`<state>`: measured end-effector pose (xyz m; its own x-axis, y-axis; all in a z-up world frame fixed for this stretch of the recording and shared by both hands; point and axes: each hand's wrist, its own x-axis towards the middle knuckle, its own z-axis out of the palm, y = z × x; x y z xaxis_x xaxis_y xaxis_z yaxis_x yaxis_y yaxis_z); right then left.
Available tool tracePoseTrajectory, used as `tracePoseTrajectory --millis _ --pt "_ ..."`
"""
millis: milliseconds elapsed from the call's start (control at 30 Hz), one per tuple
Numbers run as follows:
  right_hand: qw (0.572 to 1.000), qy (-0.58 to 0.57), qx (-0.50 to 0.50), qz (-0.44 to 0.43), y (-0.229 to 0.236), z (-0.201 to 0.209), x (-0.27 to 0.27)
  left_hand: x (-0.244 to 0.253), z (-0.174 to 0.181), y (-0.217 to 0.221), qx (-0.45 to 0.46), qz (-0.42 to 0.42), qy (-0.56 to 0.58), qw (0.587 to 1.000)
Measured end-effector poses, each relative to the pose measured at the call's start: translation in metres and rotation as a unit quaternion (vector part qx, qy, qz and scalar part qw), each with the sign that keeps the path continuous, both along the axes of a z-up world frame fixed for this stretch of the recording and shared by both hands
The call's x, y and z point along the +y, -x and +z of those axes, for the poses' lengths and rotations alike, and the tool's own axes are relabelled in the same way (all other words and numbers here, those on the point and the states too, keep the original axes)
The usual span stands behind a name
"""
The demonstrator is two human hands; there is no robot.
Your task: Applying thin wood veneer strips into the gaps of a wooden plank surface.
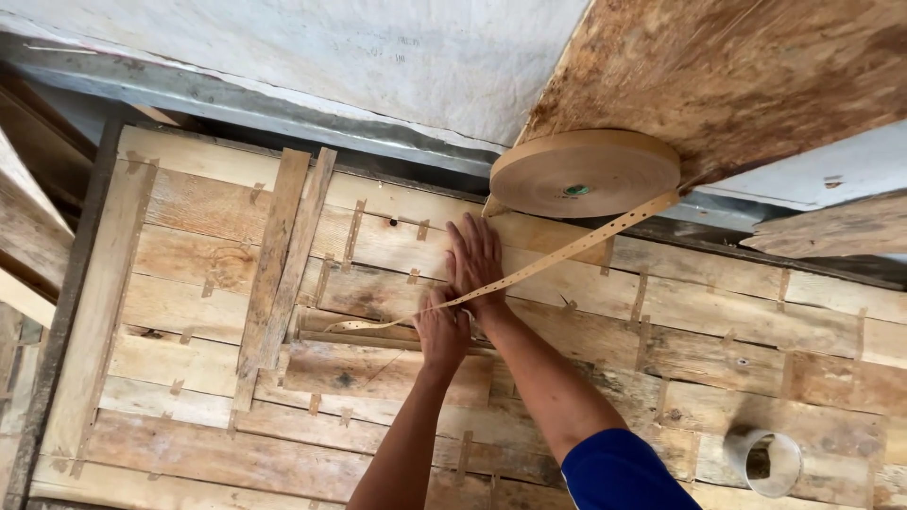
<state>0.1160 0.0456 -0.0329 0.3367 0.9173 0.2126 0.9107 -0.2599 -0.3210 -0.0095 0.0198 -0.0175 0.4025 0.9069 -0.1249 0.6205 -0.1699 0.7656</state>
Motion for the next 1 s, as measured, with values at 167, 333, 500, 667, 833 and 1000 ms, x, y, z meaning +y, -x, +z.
tracePoseTrajectory --millis 167,333,500,667,833,1000 --pt "1.0 -0.018 0.011 0.006 0.0 0.007 -0.001 -0.001 -0.012 0.003 -0.022 0.008 -0.006 1.0" --pt "0.992 -0.09 0.088 0.008 -0.012 0.002 -0.001 -0.002 -0.033 0.006 -0.064 0.014 -0.019 0.998" --pt "0.91 -0.115 0.397 -0.018 -0.039 0.0 -0.001 0.002 -0.029 0.006 -0.061 0.018 -0.006 0.998" --pt "0.971 -0.09 0.218 -0.05 -0.025 0.004 0.007 0.004 -0.018 0.005 -0.052 0.031 0.022 0.998" --pt "0.995 -0.088 0.036 0.028 0.001 0.013 0.013 0.005 -0.016 0.006 -0.082 0.033 0.025 0.996" --pt "0.996 -0.072 0.039 0.043 0.009 0.014 0.01 0.004 -0.017 0.007 -0.101 0.03 -0.012 0.994"
